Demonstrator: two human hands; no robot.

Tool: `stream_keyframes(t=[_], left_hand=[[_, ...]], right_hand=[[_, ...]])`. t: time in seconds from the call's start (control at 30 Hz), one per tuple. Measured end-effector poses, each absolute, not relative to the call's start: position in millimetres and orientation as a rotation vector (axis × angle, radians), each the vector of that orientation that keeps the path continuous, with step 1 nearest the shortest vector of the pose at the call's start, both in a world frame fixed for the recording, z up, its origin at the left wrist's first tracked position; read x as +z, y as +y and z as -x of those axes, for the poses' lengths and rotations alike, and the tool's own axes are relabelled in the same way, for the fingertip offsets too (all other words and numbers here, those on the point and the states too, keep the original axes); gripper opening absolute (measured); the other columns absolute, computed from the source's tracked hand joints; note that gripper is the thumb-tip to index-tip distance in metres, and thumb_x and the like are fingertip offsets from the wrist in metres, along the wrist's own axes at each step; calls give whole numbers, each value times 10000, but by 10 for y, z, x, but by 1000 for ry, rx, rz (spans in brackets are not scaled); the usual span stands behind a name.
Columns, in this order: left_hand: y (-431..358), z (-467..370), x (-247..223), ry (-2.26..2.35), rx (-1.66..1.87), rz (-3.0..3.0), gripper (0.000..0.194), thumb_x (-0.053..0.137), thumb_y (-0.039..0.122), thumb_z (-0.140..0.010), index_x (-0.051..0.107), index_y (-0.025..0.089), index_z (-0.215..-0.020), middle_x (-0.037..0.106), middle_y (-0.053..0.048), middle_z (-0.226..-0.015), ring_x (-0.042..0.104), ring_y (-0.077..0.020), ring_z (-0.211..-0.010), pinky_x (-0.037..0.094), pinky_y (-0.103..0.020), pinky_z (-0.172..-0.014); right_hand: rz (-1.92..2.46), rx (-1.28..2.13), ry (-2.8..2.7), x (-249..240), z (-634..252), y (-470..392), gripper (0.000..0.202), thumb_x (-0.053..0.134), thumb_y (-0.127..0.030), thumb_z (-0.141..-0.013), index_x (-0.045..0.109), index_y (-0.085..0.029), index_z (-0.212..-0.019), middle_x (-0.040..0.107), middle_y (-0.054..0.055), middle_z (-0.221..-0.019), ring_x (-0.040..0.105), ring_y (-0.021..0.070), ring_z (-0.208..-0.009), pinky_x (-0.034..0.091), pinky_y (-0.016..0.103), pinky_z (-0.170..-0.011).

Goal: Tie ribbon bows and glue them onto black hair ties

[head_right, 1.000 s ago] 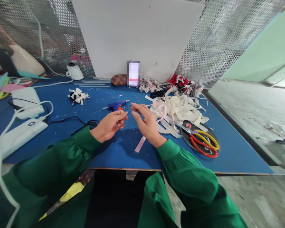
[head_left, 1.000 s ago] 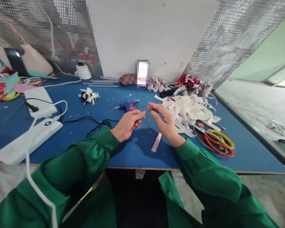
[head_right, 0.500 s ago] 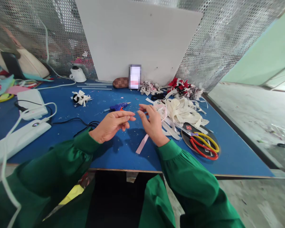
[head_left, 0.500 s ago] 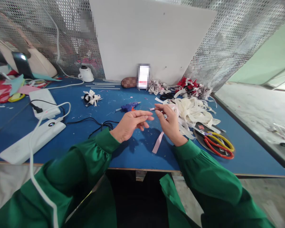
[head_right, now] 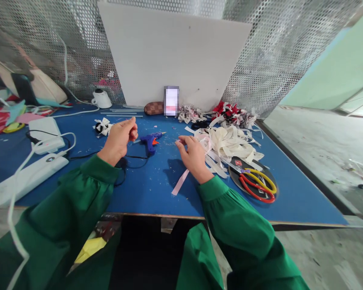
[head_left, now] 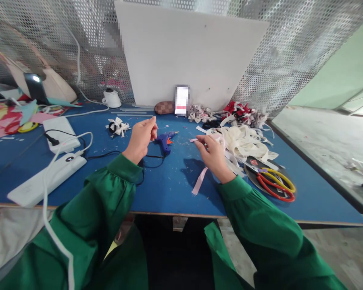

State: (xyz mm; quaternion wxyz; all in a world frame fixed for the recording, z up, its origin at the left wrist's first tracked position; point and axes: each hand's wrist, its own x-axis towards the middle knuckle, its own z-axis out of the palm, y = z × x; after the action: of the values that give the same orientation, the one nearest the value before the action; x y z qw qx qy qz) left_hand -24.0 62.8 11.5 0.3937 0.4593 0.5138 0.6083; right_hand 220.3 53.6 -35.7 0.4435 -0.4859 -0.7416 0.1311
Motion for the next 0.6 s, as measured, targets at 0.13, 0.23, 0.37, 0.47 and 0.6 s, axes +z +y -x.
stream_keyframes(t=[0.13,0.23,0.37,0.47,0.6], left_hand=[[647,328,202,1508,1636,-1497,187,676,341,-854,688,168,-783,658,-11,-667,570,-100,-552,445,-222,-541],[586,389,305,1650,1871,-1944,247,552,374,-954,723,203,-1002,740,-54,-911,686,-166,-826,527,-306,-805],[689,522,380,1824,1754,-2428,263,508,343,-982,715,245,-1113,727,-71,-1058,649,-239,-1103,375,-447,-1108],[898,688,361,2078,1331,-2443,360,495,267,-972,634,230,-1301,687,-105,-1236,563,-284,-1263,283,-505,-1173],[1026,922,322,2261,1008,-2255,590,544,179,-901,471,195,-1486,547,-136,-1472,492,-307,-1359,340,-451,-1146]], right_hand=[[1200,332,-1850,-345,-2189,509,289,537,-396,-950,695,-193,-1082,709,91,-990,662,226,-865,497,361,-744],[1184,310,-1866,-321,-2184,477,281,538,-383,-953,691,-188,-1086,709,95,-994,664,234,-878,500,362,-746],[1186,271,-1915,-305,-2176,444,261,542,-357,-956,687,-185,-1090,711,95,-1004,661,237,-885,495,364,-760],[1194,269,-1935,-307,-2169,435,243,546,-335,-951,689,-187,-1080,710,94,-1000,660,231,-866,487,350,-727],[1202,250,-1926,-285,-2199,460,228,537,-290,-940,687,-184,-1076,711,98,-987,662,239,-874,485,358,-734]])
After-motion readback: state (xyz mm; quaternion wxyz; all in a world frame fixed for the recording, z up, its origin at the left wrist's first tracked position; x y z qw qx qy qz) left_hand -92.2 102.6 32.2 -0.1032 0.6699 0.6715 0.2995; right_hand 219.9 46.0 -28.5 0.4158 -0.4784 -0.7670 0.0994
